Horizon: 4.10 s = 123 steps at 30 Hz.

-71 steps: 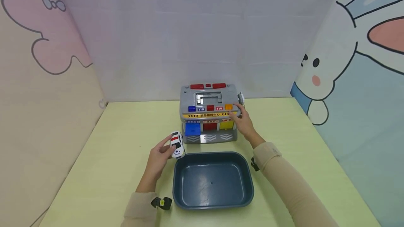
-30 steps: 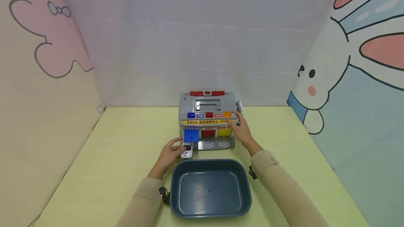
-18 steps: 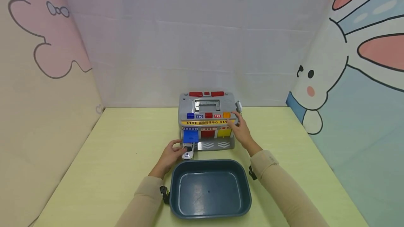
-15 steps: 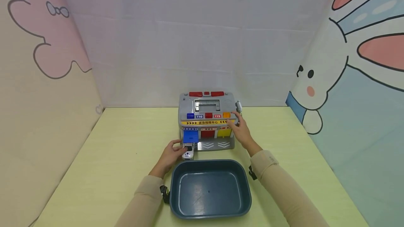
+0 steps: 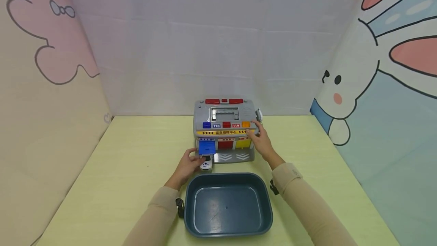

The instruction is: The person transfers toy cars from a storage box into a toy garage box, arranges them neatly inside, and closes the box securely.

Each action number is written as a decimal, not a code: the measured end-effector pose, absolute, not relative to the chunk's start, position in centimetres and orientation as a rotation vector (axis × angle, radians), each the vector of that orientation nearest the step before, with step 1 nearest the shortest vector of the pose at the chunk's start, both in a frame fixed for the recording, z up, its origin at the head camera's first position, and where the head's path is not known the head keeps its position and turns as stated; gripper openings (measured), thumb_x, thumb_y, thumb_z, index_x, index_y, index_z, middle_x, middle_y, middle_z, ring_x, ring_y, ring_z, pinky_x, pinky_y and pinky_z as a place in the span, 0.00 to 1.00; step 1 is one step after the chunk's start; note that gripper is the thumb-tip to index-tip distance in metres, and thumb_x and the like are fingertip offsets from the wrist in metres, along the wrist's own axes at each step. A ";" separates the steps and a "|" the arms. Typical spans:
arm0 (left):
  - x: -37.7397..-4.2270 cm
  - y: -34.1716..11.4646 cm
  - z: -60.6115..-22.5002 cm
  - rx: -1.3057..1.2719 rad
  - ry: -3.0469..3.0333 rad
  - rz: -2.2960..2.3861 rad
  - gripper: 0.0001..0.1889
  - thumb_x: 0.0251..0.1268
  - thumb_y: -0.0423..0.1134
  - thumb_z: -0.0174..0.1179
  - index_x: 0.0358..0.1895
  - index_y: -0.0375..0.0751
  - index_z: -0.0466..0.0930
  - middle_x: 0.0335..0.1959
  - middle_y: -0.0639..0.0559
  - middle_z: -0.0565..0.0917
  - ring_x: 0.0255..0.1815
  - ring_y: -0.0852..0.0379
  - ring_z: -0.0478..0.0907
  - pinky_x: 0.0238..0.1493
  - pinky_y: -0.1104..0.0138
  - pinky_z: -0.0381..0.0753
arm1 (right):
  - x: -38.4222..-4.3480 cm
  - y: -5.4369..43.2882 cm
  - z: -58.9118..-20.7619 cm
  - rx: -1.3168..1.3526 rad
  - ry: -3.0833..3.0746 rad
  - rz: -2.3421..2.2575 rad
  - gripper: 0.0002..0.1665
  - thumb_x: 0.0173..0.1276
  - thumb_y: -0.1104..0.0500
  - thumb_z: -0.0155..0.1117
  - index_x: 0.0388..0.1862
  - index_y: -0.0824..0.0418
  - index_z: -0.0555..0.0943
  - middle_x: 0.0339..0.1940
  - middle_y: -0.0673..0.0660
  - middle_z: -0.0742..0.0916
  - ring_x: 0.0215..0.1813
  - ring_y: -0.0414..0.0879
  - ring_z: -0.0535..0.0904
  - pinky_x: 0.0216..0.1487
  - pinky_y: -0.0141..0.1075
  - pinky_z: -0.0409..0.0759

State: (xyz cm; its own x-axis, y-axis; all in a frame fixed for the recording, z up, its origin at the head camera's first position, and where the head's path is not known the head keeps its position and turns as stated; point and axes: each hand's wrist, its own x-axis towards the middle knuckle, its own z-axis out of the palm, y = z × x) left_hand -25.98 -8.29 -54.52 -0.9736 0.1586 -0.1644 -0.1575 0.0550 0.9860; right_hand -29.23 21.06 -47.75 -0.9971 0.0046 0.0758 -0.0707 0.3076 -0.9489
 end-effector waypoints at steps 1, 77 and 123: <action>-26.0 -8.2 -54.5 0.002 2.097 2.019 0.34 0.68 0.35 0.62 0.70 0.30 0.53 0.56 0.26 0.76 0.47 0.41 0.82 0.47 0.52 0.82 | -29.2 21.1 -47.7 0.066 -2.487 1.807 0.32 0.76 0.49 0.55 0.74 0.56 0.61 0.55 0.65 0.75 0.47 0.55 0.76 0.43 0.40 0.71; -28.6 -7.9 -54.5 0.076 2.240 1.909 0.39 0.66 0.29 0.62 0.73 0.28 0.48 0.43 0.32 0.83 0.41 0.43 0.84 0.49 0.55 0.81 | -29.1 20.9 -47.6 0.087 -2.468 1.802 0.31 0.77 0.51 0.54 0.74 0.57 0.60 0.58 0.65 0.75 0.50 0.56 0.74 0.52 0.43 0.73; -29.6 -9.3 -53.2 0.006 2.411 1.710 0.26 0.69 0.38 0.58 0.65 0.29 0.64 0.34 0.41 0.83 0.28 0.53 0.78 0.31 0.65 0.79 | -29.0 20.9 -47.3 0.081 -2.482 1.796 0.31 0.76 0.51 0.55 0.73 0.58 0.60 0.59 0.65 0.75 0.52 0.56 0.75 0.54 0.46 0.73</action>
